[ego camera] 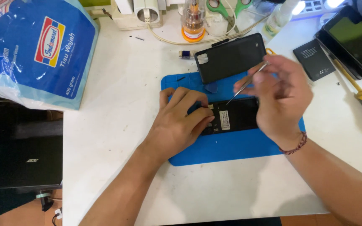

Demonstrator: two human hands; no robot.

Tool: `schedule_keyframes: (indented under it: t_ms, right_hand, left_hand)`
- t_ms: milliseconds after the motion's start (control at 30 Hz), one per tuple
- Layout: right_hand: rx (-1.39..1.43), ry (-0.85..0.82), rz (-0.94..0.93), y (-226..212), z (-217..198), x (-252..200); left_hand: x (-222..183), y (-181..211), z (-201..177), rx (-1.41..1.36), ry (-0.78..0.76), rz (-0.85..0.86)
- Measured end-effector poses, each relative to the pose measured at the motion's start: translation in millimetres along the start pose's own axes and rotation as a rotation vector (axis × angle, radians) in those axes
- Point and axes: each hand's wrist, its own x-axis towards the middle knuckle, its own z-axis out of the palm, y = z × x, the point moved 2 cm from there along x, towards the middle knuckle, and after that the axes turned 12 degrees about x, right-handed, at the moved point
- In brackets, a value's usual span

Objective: Repairing a smartphone by unscrewing internal components and disassembling the chassis

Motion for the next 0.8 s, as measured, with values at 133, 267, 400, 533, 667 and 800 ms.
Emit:
schedule_keyframes:
  t_ms: [133, 267, 400, 533, 667, 800]
  right_hand:
    - [-0.231, 0.179, -0.159, 14, -31, 12]
    - [-0.203, 0.378, -0.080, 32, -50, 19]
    - [-0.196, 0.410, -0.049, 27, -42, 20]
    - [-0.209, 0.394, -0.045, 27, -43, 18]
    - [-0.263, 0.423, -0.070, 28, -43, 20]
    - [-0.364, 0.413, -0.062, 26, -43, 20]
  left_hand:
    - [-2, 0, -1, 0.027, 0.029, -0.004]
    - [-1, -1, -1, 0.012, 0.023, -0.011]
    - [1, 2, -5, 0.068, 0.059, 0.000]
    - [3, 7, -3, 0.110, 0.022, -0.029]
    - [26, 11, 1, 0.060, 0.026, -0.015]
    - [55, 4, 25, 0.078, 0.044, -0.007]
